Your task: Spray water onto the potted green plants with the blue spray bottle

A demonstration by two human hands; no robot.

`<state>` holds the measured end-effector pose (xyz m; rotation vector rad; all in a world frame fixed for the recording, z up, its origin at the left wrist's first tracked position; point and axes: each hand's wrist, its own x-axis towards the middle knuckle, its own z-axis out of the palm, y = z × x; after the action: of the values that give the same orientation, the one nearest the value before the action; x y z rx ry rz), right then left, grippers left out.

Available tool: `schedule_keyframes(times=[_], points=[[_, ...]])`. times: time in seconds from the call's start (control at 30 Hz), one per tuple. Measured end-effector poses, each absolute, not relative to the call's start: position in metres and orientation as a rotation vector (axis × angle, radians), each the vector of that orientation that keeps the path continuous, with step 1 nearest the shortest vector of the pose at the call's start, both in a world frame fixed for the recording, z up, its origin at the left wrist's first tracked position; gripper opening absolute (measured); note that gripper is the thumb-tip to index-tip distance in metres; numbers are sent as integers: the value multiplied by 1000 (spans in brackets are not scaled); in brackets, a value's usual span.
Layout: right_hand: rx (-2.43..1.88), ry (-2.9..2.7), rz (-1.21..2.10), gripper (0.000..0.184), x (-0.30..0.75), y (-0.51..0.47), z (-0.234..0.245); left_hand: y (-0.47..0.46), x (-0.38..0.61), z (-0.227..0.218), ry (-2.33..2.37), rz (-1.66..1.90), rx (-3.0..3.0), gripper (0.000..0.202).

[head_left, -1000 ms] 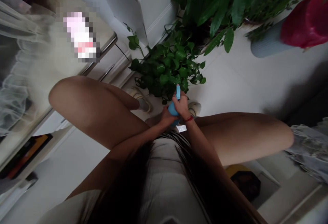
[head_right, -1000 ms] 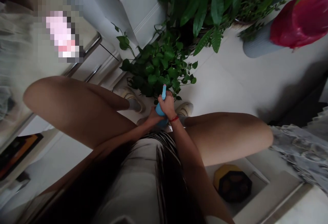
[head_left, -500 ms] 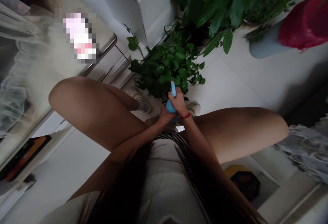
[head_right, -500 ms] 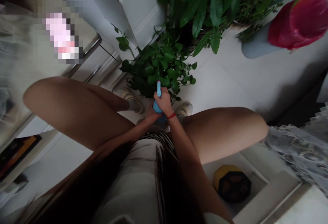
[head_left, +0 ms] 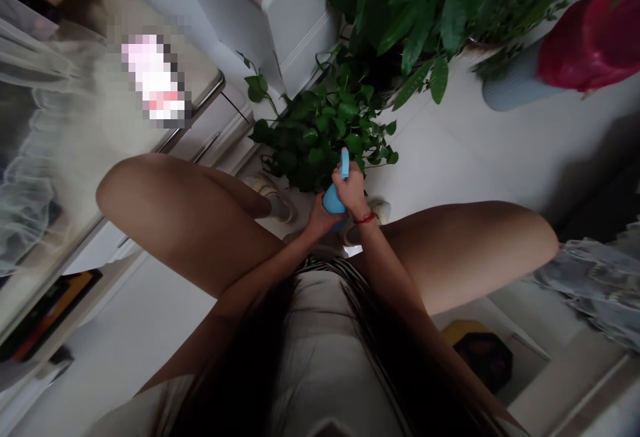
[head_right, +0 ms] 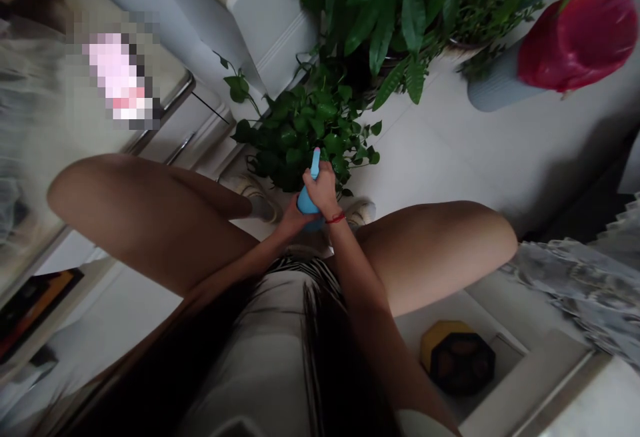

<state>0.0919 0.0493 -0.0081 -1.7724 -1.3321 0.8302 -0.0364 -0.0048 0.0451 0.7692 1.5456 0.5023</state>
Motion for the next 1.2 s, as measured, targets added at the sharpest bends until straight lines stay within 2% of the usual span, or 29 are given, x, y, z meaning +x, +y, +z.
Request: schedule_keyframes(times=[0.53,0.73,0.83,1.2], points=[[-1778,-1300,826,37,97,81,1,12,-32,43,1524,545,817,81],[-1794,-1176,822,41,99,84,12,14,-33,39,1538,616,894,95],[-1752,-1183,809,44,102,85,17,17,-34,39,1481,621,960,95],[-1764,-1182,758,36,106,75,2,13,-29,54,1509,600,893,88]])
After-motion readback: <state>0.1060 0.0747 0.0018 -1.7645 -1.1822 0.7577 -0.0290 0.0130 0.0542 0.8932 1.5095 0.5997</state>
